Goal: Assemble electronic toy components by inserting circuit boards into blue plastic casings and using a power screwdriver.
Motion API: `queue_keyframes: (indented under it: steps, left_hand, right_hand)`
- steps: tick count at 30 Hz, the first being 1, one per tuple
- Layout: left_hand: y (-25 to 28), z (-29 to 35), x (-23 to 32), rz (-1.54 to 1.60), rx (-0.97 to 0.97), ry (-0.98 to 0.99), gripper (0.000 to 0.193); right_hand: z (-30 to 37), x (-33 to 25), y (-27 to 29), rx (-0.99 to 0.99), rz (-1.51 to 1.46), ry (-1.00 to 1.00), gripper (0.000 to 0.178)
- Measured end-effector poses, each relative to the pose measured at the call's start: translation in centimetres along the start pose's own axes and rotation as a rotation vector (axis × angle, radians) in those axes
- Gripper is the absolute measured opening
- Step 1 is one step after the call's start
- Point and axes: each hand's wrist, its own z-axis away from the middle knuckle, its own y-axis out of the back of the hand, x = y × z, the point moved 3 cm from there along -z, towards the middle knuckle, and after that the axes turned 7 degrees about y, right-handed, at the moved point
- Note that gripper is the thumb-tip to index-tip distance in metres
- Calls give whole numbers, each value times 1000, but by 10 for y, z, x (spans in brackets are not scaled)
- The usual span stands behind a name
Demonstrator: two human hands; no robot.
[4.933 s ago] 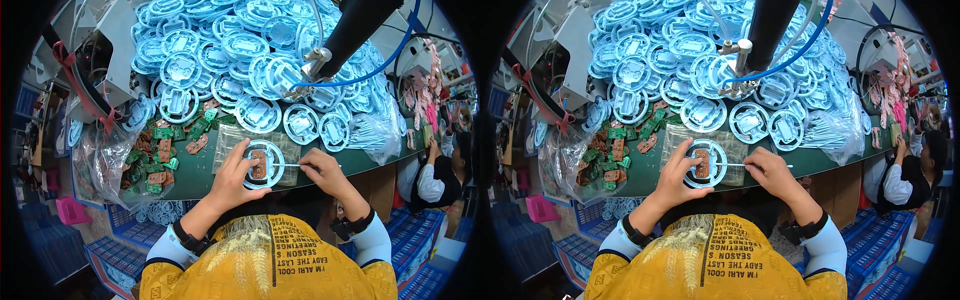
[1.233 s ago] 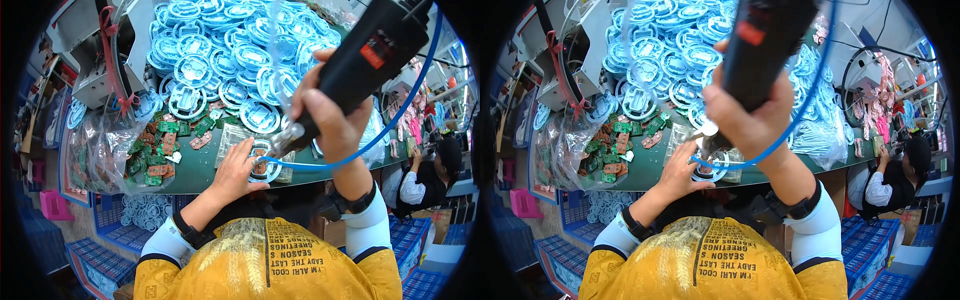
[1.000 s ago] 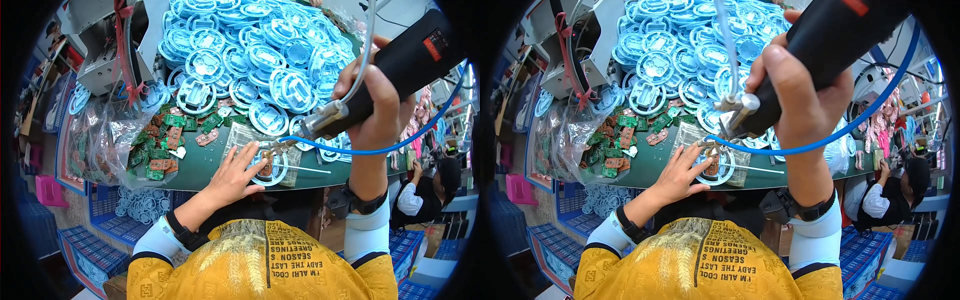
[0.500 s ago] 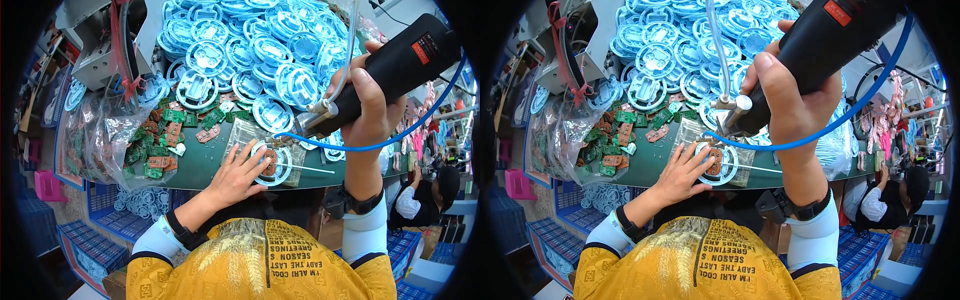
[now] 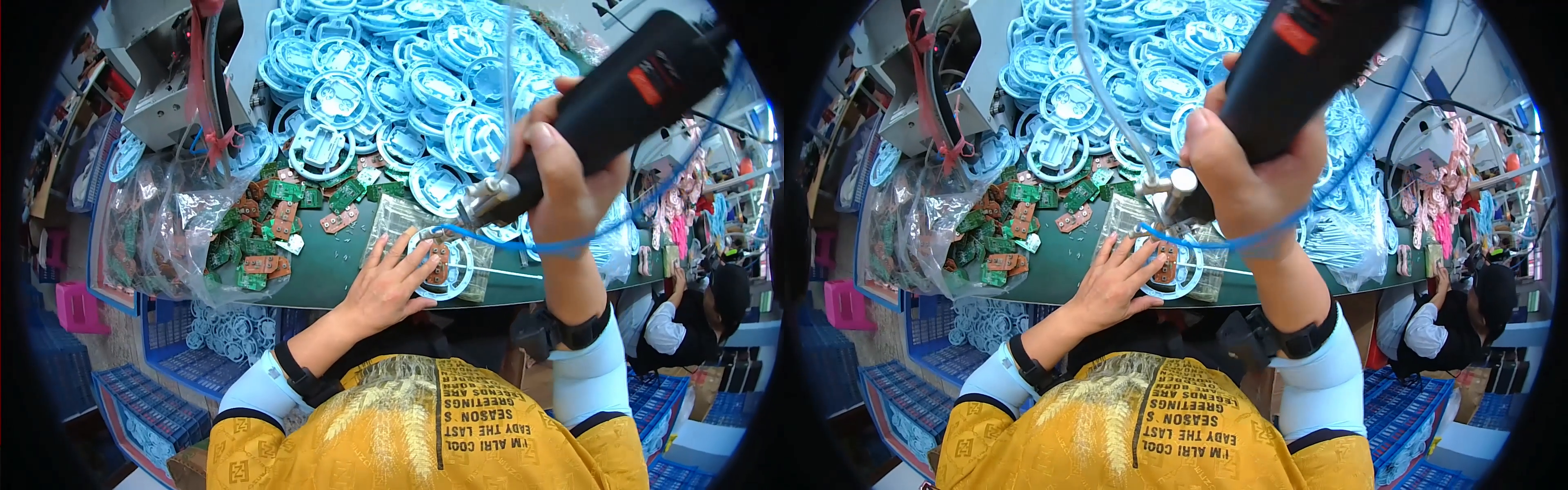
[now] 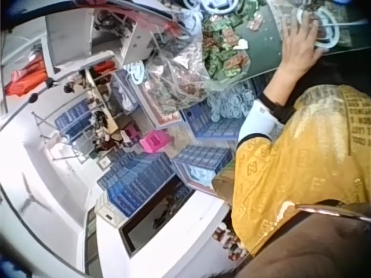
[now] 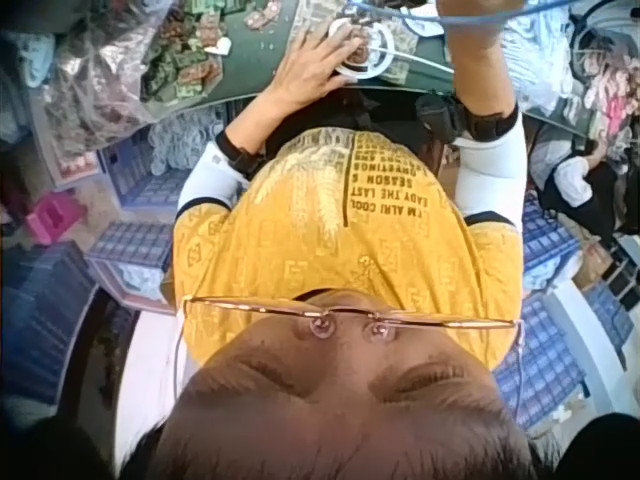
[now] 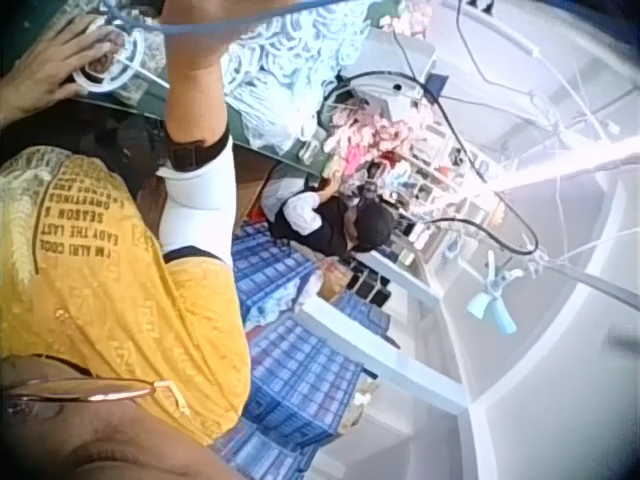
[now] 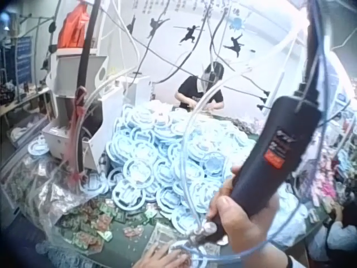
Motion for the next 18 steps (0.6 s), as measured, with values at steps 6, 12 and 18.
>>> queue_keyframes:
  steps: [6,12,18]
  left_hand:
    - [-10,-11,11,-73,149,81,70]
    - [-21,-18,5,14,215,94,56]
    - [-16,-18,3,-48,187,22,42]
  right_hand:
    - [-30,-47,23,-44,201,101,42]
    - [0,-42,17,-52,229,75,48]
    - [7,-34,21,-24,187,73,48]
